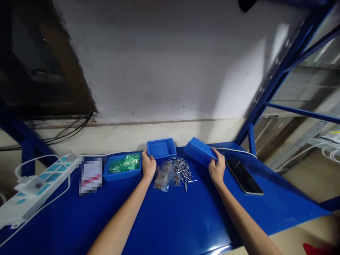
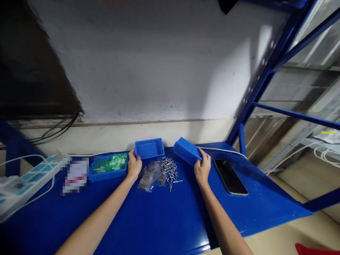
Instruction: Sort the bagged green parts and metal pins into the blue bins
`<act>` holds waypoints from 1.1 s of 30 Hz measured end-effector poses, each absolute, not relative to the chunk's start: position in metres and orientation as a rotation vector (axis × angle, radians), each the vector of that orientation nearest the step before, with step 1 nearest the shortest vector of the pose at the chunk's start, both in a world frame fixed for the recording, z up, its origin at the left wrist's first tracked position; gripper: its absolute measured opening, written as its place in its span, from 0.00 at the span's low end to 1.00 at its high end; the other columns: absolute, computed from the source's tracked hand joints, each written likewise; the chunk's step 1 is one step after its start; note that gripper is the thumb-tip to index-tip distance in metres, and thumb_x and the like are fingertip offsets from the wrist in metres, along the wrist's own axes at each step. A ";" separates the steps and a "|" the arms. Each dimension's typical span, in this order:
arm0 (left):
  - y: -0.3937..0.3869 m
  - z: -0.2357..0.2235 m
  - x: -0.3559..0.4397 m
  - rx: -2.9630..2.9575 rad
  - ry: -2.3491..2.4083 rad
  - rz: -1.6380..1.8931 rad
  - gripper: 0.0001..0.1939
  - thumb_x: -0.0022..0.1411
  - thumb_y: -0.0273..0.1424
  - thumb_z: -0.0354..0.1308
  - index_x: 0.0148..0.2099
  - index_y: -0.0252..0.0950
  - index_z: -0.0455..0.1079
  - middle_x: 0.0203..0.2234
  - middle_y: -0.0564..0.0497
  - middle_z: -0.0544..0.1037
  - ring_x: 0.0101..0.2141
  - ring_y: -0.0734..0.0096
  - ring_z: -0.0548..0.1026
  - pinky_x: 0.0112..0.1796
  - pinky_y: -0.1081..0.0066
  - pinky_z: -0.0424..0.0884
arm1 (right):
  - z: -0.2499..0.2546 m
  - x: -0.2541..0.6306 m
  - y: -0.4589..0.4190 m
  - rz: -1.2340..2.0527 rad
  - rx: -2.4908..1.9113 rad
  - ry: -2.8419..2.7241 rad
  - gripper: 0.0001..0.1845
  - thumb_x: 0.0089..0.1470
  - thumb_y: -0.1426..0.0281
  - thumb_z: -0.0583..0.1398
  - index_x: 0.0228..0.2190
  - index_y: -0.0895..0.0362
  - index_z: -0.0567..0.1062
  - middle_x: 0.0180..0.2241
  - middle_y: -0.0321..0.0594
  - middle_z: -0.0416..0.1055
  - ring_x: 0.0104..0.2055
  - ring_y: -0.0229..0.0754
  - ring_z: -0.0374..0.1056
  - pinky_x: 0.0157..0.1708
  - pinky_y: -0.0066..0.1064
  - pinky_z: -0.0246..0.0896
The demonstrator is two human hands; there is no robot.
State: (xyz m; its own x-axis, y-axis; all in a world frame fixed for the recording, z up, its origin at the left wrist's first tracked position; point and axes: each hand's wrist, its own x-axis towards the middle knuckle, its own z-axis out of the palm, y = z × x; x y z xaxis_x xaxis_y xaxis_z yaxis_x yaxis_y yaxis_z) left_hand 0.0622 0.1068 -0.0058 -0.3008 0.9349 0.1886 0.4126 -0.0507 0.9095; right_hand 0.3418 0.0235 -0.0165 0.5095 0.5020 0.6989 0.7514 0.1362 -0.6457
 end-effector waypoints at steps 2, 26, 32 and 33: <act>0.106 -0.002 0.063 1.406 1.768 1.298 0.20 0.61 0.28 0.49 0.55 0.35 0.55 0.45 0.42 0.73 0.47 0.62 0.72 0.48 0.64 0.66 | -0.015 0.351 0.033 -0.271 -1.518 -1.110 0.27 0.50 0.75 0.48 0.52 0.57 0.66 0.45 0.47 0.65 0.48 0.46 0.63 0.51 0.40 0.57; 0.056 0.029 0.154 2.556 1.434 0.282 0.25 0.63 0.41 0.46 0.55 0.30 0.63 0.55 0.37 0.64 0.55 0.50 0.61 0.53 0.54 0.60 | -0.001 0.375 0.114 0.266 -1.904 -0.817 0.18 0.45 0.65 0.57 0.36 0.62 0.76 0.33 0.49 0.76 0.37 0.49 0.71 0.37 0.34 0.63; 0.047 0.019 0.143 2.543 1.352 0.218 0.26 0.63 0.42 0.45 0.56 0.30 0.63 0.56 0.37 0.64 0.56 0.50 0.60 0.55 0.52 0.56 | -0.013 0.368 0.122 0.303 -1.819 -0.869 0.21 0.48 0.66 0.53 0.40 0.64 0.76 0.38 0.50 0.76 0.41 0.49 0.71 0.41 0.35 0.64; 0.043 0.022 0.139 2.545 1.314 0.214 0.25 0.62 0.42 0.45 0.55 0.32 0.64 0.56 0.39 0.64 0.56 0.51 0.60 0.55 0.52 0.56 | -0.015 0.366 0.124 0.311 -1.813 -0.873 0.22 0.48 0.65 0.53 0.41 0.64 0.76 0.39 0.51 0.76 0.42 0.50 0.71 0.43 0.36 0.63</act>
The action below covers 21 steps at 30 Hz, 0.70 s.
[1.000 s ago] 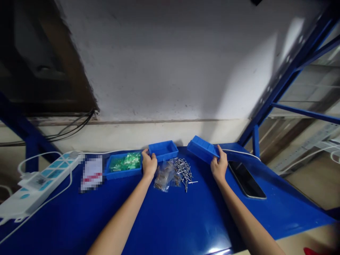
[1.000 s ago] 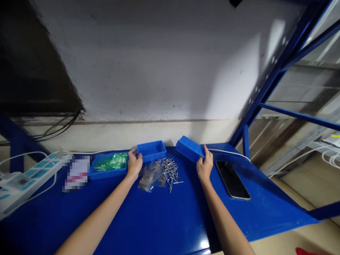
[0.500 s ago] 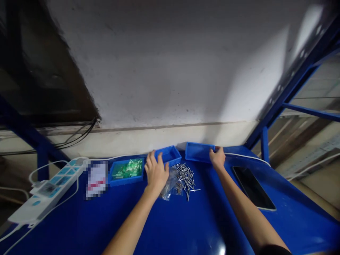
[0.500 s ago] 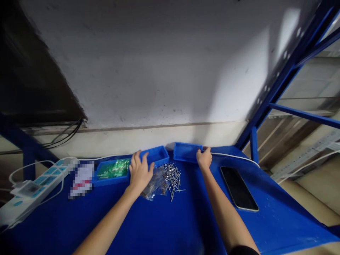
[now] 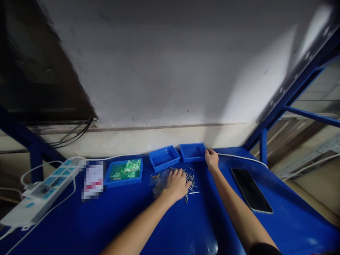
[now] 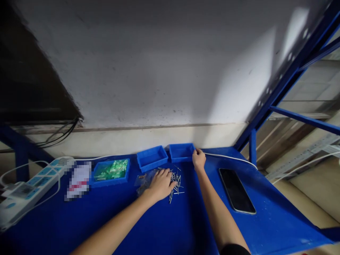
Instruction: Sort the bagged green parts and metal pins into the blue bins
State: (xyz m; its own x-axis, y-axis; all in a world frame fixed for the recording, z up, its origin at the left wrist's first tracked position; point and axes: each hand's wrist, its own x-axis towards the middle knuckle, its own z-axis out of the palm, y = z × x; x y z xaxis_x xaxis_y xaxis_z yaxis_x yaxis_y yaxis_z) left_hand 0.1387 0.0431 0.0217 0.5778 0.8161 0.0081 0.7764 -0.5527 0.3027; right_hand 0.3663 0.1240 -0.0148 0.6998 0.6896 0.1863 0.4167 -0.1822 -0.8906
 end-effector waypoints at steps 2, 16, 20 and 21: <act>0.040 0.030 0.131 2.564 1.261 0.266 0.23 0.62 0.42 0.46 0.54 0.36 0.65 0.57 0.42 0.64 0.56 0.53 0.60 0.55 0.53 0.56 | -0.016 0.363 0.128 0.329 -1.801 -0.882 0.23 0.49 0.64 0.53 0.43 0.65 0.75 0.41 0.52 0.75 0.44 0.50 0.70 0.45 0.37 0.63; 0.101 0.042 0.080 2.541 1.254 0.206 0.35 0.51 0.15 0.48 0.57 0.51 0.62 0.52 0.49 0.70 0.50 0.56 0.70 0.48 0.58 0.66 | -0.023 0.339 0.113 0.286 -1.810 -1.080 0.26 0.47 0.70 0.53 0.49 0.62 0.70 0.48 0.49 0.71 0.51 0.47 0.65 0.52 0.38 0.57; 0.093 0.041 0.068 2.521 1.184 0.228 0.35 0.51 0.14 0.47 0.57 0.52 0.62 0.52 0.50 0.71 0.50 0.58 0.71 0.48 0.60 0.66 | -0.020 0.331 0.098 0.238 -1.883 -1.125 0.28 0.49 0.68 0.52 0.52 0.64 0.67 0.48 0.53 0.70 0.51 0.51 0.65 0.51 0.42 0.57; 0.091 0.040 0.067 2.533 1.188 0.230 0.35 0.51 0.15 0.47 0.57 0.52 0.62 0.52 0.50 0.71 0.49 0.58 0.71 0.48 0.60 0.66 | -0.019 0.328 0.095 0.221 -1.903 -1.130 0.28 0.50 0.67 0.51 0.53 0.64 0.67 0.47 0.54 0.70 0.50 0.52 0.66 0.51 0.43 0.57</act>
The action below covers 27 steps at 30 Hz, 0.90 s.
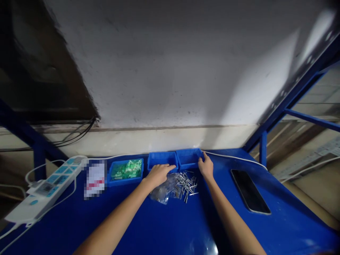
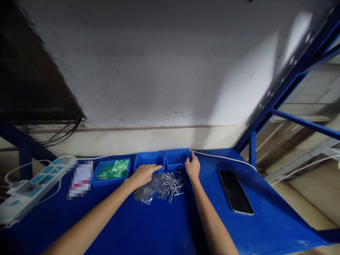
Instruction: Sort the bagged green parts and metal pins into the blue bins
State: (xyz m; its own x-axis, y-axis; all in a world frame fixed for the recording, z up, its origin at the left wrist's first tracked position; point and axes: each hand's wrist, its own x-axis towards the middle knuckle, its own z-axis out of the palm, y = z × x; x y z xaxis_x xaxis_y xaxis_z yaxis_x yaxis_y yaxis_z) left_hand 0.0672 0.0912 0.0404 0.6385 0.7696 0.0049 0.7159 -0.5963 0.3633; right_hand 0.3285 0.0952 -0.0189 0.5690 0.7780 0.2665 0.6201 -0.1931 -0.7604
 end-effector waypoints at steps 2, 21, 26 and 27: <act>0.090 0.040 0.069 2.552 1.213 0.232 0.35 0.51 0.15 0.47 0.57 0.51 0.62 0.52 0.49 0.71 0.48 0.56 0.72 0.47 0.58 0.66 | -0.017 0.324 0.090 0.188 -1.935 -1.143 0.28 0.51 0.66 0.51 0.53 0.63 0.66 0.46 0.54 0.71 0.48 0.52 0.67 0.49 0.42 0.59; 0.073 0.075 0.054 2.564 1.296 0.559 0.22 0.62 0.30 0.50 0.58 0.45 0.59 0.58 0.49 0.62 0.58 0.60 0.57 0.57 0.56 0.51 | 0.014 0.285 0.035 -0.174 -1.833 -1.379 0.21 0.58 0.61 0.49 0.44 0.61 0.72 0.39 0.52 0.70 0.44 0.52 0.64 0.46 0.44 0.57; 0.051 0.086 0.008 2.465 1.490 0.906 0.15 0.62 0.34 0.48 0.52 0.45 0.65 0.50 0.50 0.69 0.54 0.61 0.62 0.55 0.60 0.58 | 0.010 0.236 0.006 -0.015 -1.654 -1.925 0.16 0.59 0.64 0.50 0.41 0.56 0.73 0.43 0.47 0.71 0.46 0.49 0.65 0.47 0.40 0.59; 0.048 0.086 -0.003 2.431 1.548 0.944 0.15 0.62 0.35 0.48 0.50 0.45 0.66 0.49 0.50 0.70 0.53 0.61 0.63 0.54 0.60 0.59 | 0.009 0.231 0.006 0.007 -1.673 -1.947 0.16 0.59 0.64 0.50 0.42 0.56 0.73 0.44 0.47 0.71 0.47 0.49 0.65 0.47 0.40 0.59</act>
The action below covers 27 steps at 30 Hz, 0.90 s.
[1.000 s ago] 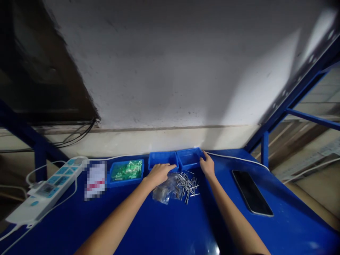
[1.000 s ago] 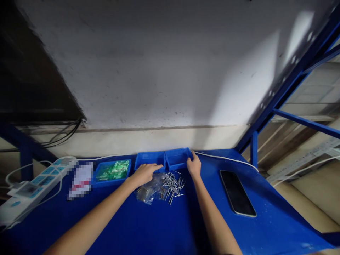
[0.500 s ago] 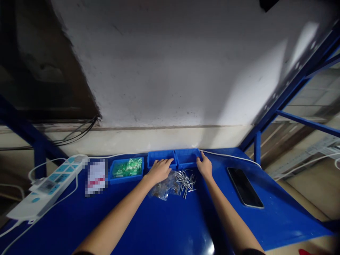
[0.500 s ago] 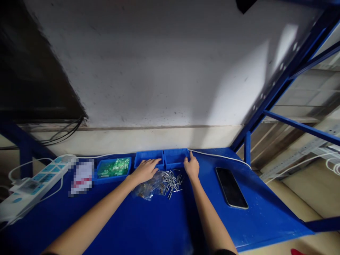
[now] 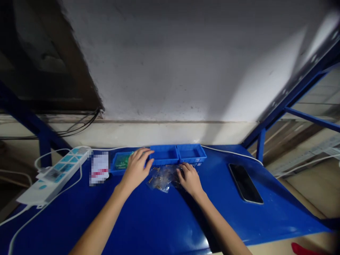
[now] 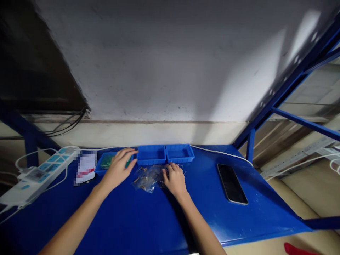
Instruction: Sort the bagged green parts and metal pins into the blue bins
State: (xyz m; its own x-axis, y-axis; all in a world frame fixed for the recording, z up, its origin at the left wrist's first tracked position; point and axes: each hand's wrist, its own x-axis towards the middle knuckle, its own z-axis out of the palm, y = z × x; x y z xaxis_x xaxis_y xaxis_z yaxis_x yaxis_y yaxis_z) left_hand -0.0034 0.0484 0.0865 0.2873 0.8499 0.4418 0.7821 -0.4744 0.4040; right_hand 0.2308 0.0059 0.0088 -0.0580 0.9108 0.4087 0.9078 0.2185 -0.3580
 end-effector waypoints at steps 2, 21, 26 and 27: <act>0.047 0.085 -0.028 2.364 1.646 1.007 0.14 0.62 0.36 0.47 0.48 0.45 0.67 0.47 0.50 0.71 0.52 0.60 0.65 0.54 0.60 0.60 | 0.006 0.227 0.009 0.057 -1.694 -1.987 0.17 0.60 0.64 0.49 0.42 0.57 0.73 0.44 0.48 0.71 0.47 0.49 0.66 0.48 0.40 0.60; 0.087 0.073 -0.138 2.247 1.412 0.390 0.52 0.43 0.37 0.64 0.66 0.43 0.41 0.62 0.42 0.52 0.59 0.51 0.58 0.53 0.58 0.61 | 0.018 0.242 -0.023 0.264 -1.434 -1.915 0.13 0.58 0.68 0.51 0.40 0.56 0.74 0.43 0.47 0.71 0.46 0.46 0.68 0.46 0.40 0.64; 0.026 0.077 -0.124 2.302 1.488 0.671 0.50 0.45 0.35 0.65 0.65 0.43 0.41 0.60 0.41 0.54 0.58 0.47 0.58 0.55 0.50 0.59 | 0.028 0.182 -0.038 0.523 -1.360 -1.728 0.23 0.55 0.64 0.56 0.53 0.53 0.63 0.52 0.47 0.64 0.55 0.50 0.60 0.54 0.46 0.57; 0.014 0.077 -0.119 2.322 1.473 0.744 0.50 0.45 0.34 0.65 0.65 0.43 0.41 0.60 0.41 0.54 0.59 0.47 0.57 0.55 0.48 0.58 | 0.029 0.167 -0.040 0.612 -1.308 -1.687 0.30 0.54 0.63 0.57 0.57 0.53 0.57 0.55 0.47 0.60 0.57 0.50 0.57 0.55 0.45 0.55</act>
